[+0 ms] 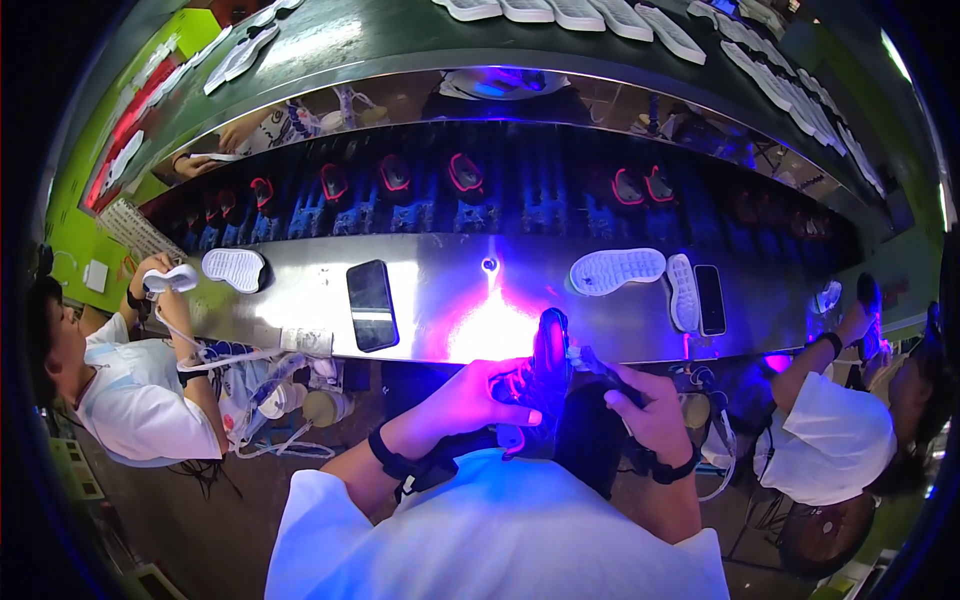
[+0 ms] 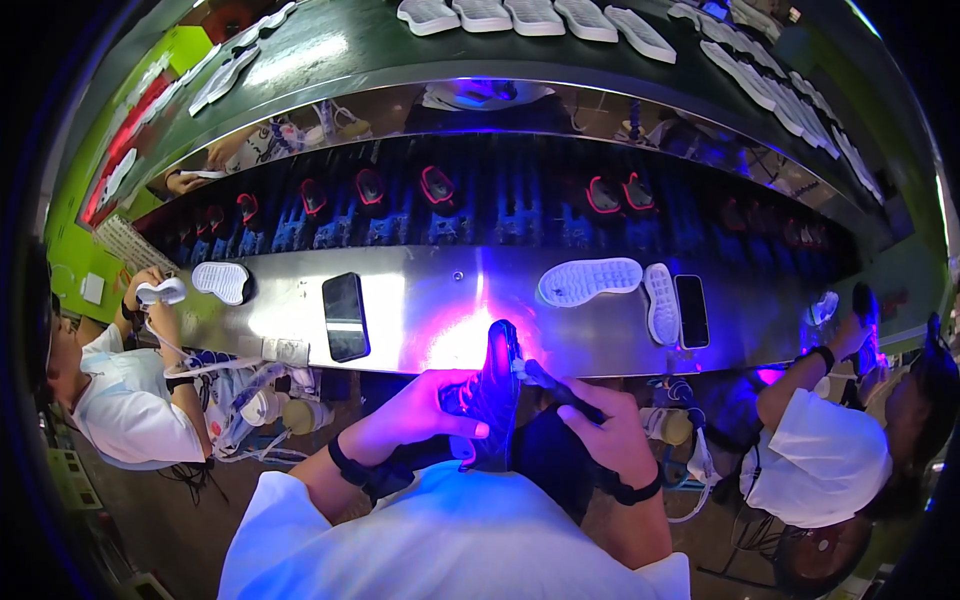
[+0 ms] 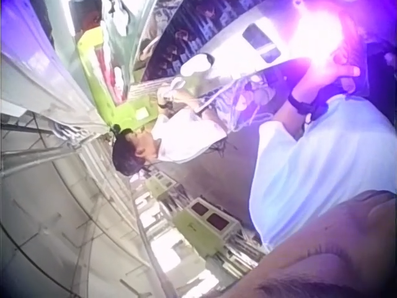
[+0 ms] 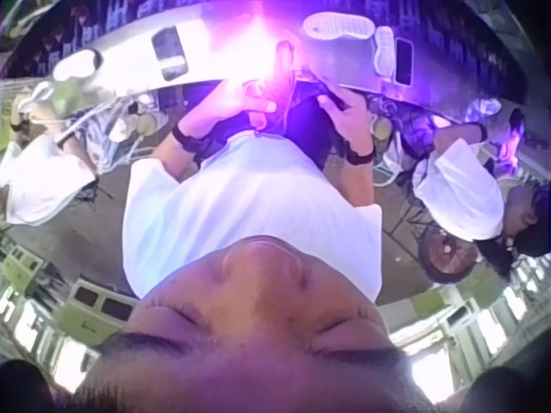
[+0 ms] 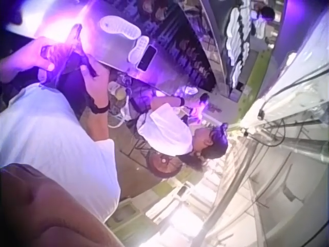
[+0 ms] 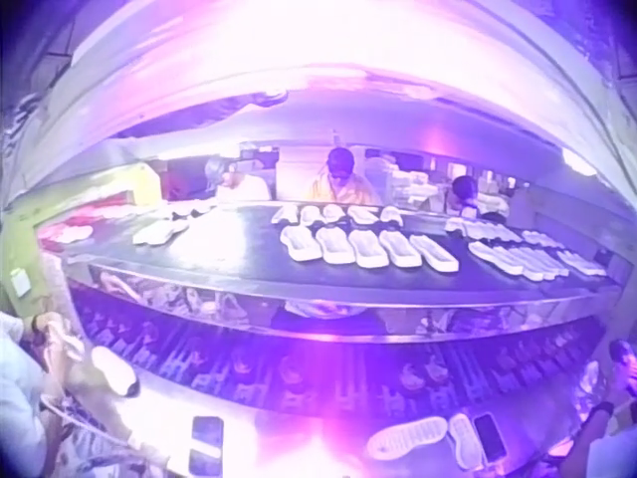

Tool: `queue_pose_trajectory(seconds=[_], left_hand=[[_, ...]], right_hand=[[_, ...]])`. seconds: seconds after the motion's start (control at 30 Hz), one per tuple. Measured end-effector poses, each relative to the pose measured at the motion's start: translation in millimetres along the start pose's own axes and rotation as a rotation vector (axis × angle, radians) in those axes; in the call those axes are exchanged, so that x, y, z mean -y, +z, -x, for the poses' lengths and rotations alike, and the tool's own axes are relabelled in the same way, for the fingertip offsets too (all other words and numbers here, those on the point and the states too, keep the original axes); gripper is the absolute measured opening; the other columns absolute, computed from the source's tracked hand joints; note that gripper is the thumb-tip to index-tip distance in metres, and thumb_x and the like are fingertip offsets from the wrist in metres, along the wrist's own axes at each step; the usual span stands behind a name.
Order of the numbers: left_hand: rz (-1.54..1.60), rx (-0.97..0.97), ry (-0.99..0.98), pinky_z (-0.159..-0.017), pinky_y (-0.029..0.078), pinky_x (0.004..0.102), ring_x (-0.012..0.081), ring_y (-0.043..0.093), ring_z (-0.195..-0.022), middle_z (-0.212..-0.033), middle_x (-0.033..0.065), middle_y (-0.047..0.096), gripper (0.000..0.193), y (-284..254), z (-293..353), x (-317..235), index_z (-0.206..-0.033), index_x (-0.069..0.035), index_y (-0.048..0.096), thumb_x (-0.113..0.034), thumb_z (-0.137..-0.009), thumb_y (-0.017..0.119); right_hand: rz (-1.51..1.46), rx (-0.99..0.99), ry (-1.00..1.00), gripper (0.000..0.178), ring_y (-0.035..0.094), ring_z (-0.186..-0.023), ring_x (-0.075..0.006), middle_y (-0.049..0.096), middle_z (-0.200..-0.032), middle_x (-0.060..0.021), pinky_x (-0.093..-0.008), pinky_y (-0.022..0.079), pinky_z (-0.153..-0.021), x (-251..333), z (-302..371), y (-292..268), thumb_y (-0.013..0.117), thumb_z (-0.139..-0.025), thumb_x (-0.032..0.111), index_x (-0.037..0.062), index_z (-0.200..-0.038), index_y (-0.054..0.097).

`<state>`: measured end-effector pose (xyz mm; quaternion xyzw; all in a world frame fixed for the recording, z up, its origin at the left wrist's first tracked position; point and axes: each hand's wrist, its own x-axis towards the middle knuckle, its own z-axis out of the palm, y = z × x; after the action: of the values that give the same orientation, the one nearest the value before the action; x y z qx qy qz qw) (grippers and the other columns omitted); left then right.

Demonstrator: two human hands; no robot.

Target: The worker is applying a liquid substance to a shoe upper using a small brush under a UV light on a production line.

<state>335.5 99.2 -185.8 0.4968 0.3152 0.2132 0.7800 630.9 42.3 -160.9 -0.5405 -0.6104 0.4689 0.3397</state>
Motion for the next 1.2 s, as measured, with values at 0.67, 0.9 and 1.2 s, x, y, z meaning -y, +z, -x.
queue_pose_trajectory(seconds=[0.67,0.9,1.2], left_hand=[[0.189,-0.185,-0.062,-0.08,0.057,0.0268,0.0104,0.07,-0.091,-0.103,0.0041,0.074,0.039,1.5,-0.2,13.9,-0.12,-0.001,0.068,-0.027,-0.093,0.081],[0.169,-0.229,-0.073,-0.092,0.056,0.0301,0.0127,0.07,-0.099,-0.11,0.0073,0.075,0.046,21.1,-13.6,-5.5,-0.126,0.002,0.065,-0.026,-0.094,0.081],[-0.064,-0.252,-0.046,-0.095,0.056,0.0331,0.0143,0.069,-0.103,-0.111,0.0079,0.074,0.048,34.1,-37.0,-16.0,-0.124,0.003,0.066,-0.029,-0.092,0.082]], right_hand=[[-0.145,0.043,0.251,0.042,0.064,-0.084,-0.0111,0.072,-0.098,-0.0049,-0.0291,0.054,-0.082,-11.6,51.0,19.2,0.071,-0.094,0.004,0.0015,-0.136,0.066],[-0.198,-0.022,0.213,0.042,0.063,-0.078,-0.0109,0.07,-0.087,-0.0045,-0.0291,0.053,-0.077,-15.6,33.6,6.6,0.072,-0.095,0.009,0.0038,-0.137,0.067],[-0.161,0.033,0.281,0.04,0.061,-0.082,-0.01,0.071,-0.092,-0.0029,-0.028,0.051,-0.08,-5.1,43.5,-30.5,0.073,-0.094,0.01,0.0027,-0.134,0.068]])
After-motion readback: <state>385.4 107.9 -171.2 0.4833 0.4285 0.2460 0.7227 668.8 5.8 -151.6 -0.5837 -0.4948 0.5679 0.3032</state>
